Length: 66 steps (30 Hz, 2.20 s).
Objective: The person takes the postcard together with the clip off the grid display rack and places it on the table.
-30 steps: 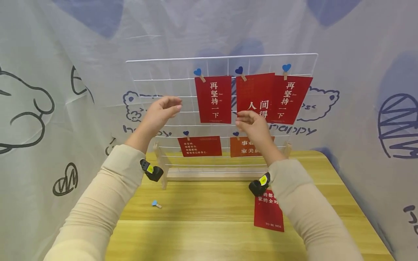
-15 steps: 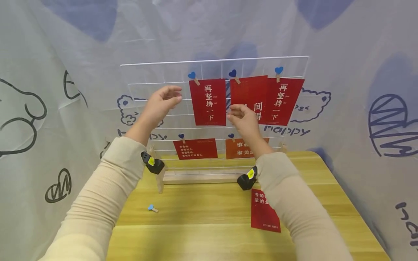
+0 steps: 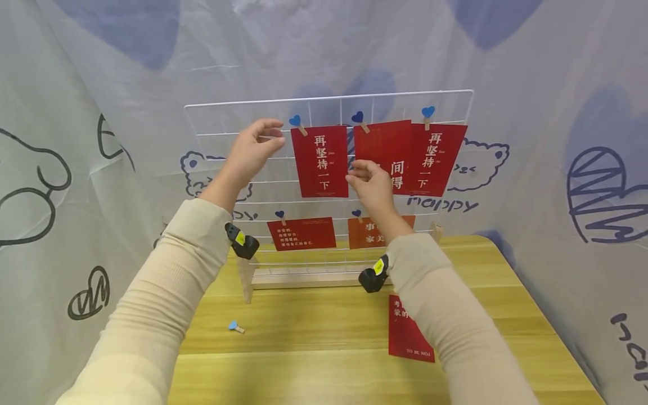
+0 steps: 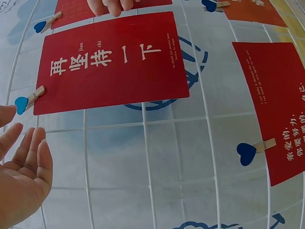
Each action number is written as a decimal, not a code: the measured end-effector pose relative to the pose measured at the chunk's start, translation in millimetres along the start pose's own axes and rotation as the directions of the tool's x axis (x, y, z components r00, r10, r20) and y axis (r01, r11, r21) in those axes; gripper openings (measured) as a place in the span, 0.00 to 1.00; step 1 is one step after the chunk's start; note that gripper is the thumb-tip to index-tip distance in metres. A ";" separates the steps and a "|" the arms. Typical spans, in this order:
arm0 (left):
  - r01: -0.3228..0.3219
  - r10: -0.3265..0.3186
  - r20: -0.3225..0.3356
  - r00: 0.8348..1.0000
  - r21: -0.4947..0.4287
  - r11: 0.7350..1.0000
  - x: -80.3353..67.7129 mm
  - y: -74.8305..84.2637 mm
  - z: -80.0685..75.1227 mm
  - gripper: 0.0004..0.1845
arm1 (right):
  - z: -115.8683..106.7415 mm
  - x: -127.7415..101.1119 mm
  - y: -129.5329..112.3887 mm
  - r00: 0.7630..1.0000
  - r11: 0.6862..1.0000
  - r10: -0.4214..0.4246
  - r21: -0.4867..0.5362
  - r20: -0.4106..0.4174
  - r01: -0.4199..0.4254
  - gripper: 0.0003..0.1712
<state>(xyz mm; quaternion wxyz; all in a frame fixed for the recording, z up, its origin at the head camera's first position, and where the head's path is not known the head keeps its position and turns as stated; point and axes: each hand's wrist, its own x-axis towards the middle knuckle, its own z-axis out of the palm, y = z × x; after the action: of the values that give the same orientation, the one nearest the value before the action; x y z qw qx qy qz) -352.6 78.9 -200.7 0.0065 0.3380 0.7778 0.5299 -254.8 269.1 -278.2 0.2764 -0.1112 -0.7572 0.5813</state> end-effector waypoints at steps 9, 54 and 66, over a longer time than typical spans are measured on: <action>0.009 -0.007 -0.024 1.000 0.053 0.999 11.4 6.6 3.5 0.19 | 3.4 2.9 -2.3 0.998 1.000 -0.018 -0.011 -0.056 0.017 0.17; 0.061 -0.029 -0.289 0.957 0.102 0.993 33.3 19.8 41.7 0.15 | 23.0 16.7 -0.4 0.971 0.997 0.019 -0.073 -0.239 -0.038 0.13; 0.076 -0.031 -0.267 0.963 0.161 0.984 37.6 22.9 40.0 0.12 | 21.2 15.5 0.8 0.979 0.999 0.015 -0.045 -0.203 -0.024 0.12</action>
<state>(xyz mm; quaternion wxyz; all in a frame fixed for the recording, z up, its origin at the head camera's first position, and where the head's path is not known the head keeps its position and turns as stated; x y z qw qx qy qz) -355.0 136.5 -186.2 -0.1114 0.2426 0.8229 0.5015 -279.3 259.6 -278.1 0.3438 -0.1837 -0.7375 0.5516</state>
